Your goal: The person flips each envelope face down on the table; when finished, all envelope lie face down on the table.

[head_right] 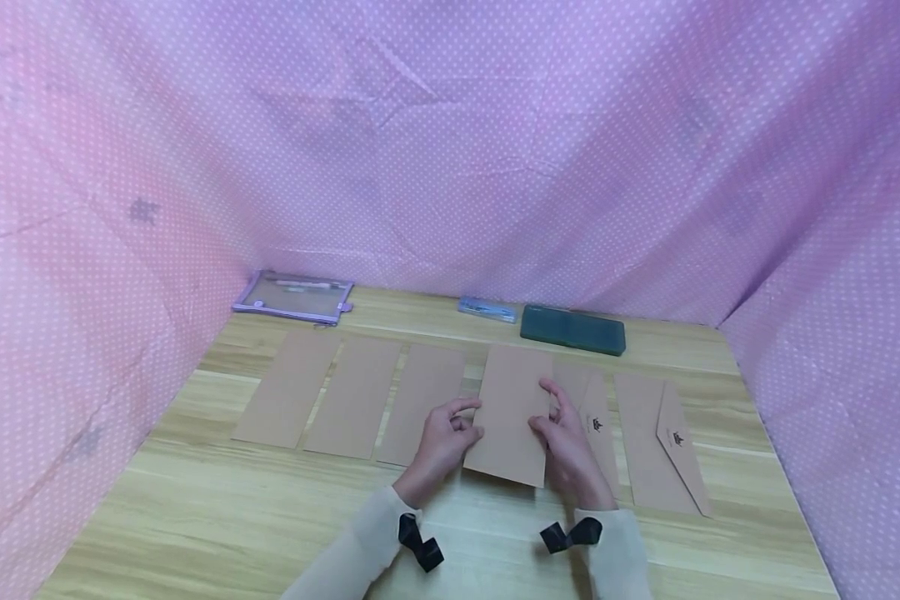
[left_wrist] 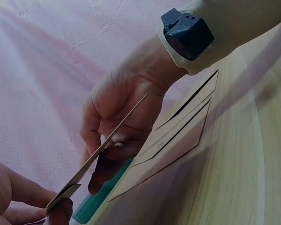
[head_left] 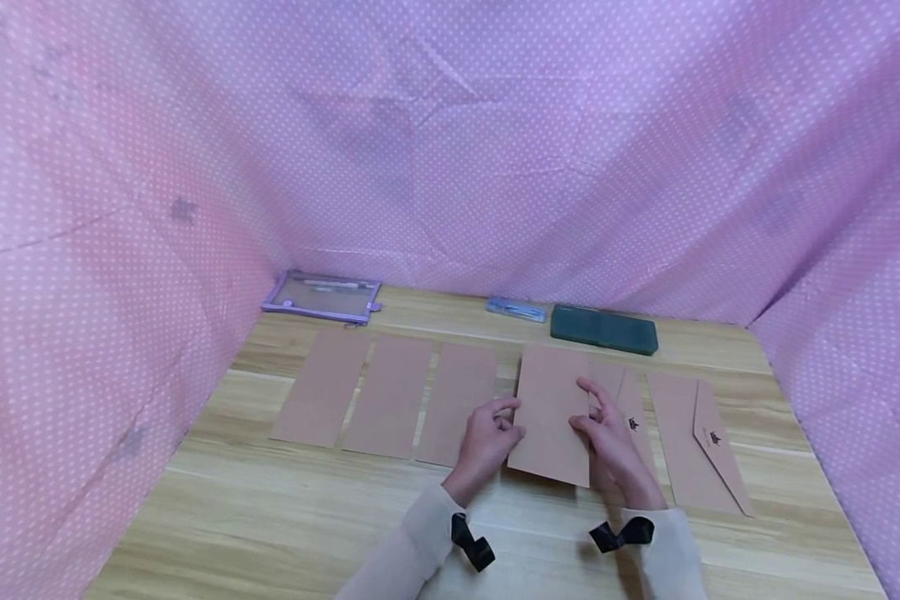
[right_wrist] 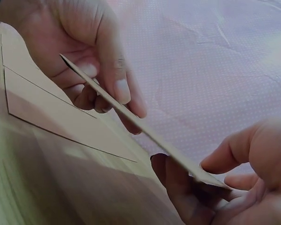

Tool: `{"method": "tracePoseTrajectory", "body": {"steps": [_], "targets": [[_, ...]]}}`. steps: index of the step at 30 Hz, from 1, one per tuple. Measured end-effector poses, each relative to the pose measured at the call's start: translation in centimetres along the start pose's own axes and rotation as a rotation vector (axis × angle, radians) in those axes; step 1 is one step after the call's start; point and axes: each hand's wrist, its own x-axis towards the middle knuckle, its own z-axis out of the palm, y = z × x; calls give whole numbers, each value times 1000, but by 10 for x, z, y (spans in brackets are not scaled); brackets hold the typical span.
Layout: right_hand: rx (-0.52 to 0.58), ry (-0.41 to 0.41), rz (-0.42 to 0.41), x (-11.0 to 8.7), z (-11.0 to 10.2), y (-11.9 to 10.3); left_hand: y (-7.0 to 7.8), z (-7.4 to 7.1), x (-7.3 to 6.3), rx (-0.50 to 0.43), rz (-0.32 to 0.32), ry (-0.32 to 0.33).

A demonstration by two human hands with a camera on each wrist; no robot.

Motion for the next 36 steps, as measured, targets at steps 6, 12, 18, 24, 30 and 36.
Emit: {"method": "tracePoseTrajectory", "body": {"steps": [6, 12, 18, 24, 30, 36], "targets": [[4, -7, -23, -2, -3, -3, 4, -2, -2, 27, -20, 31], [-19, -3, 0, -4, -4, -1, 2, 0, -2, 70, -24, 87], [-59, 9, 49, -6, -7, 1, 1, 0, -3, 89, -31, 128], [-62, -5, 46, -9, -10, 2, 1, -2, -3, 79, -34, 153], [-39, -64, 25, -14, -11, 8, -2, -4, -3, 72, -16, 179], [-69, -51, 22, -14, -11, 11, -5, -3, -5, 93, 24, 136]]}}
